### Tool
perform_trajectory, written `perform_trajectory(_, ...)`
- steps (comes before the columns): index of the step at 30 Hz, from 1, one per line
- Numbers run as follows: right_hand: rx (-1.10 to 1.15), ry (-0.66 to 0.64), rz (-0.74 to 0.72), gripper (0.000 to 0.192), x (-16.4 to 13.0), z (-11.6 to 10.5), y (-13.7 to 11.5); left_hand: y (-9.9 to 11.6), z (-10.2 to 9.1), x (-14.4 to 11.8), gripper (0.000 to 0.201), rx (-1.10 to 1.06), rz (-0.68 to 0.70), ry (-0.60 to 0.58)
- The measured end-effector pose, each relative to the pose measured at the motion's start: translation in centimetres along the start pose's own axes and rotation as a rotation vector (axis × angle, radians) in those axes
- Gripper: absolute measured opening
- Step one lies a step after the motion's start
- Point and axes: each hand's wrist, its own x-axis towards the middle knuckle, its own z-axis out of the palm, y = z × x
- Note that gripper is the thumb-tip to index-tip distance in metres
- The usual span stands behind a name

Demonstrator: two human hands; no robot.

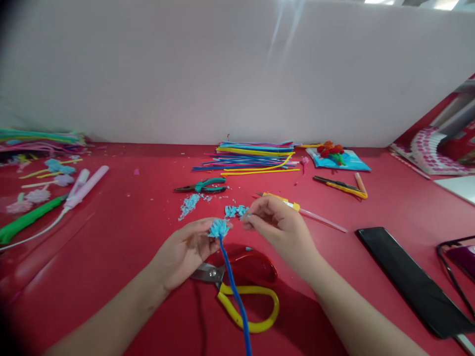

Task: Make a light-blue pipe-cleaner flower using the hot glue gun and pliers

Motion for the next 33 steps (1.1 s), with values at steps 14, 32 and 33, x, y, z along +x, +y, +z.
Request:
perform_trajectory(14,-0.348,-0.244,-0.412,0.010,-1.1,0.8,-1.3,-0.3,0.3,-0.4,0.010,0.193,-0.109,-0.048)
perform_trajectory(32,-0.703,-0.094,-0.852,0.016,-1.4,1.3,-0.3,-0.3,0.4,-0.6,0.010,0.211,-0.084,-0.083)
perform_trajectory(33,-0.723,-0.092,-0.874,0.018,-1.4,1.3,-0.3,-0.3,0.3,-0.6,0.010,0.207,-0.076,-0.086)
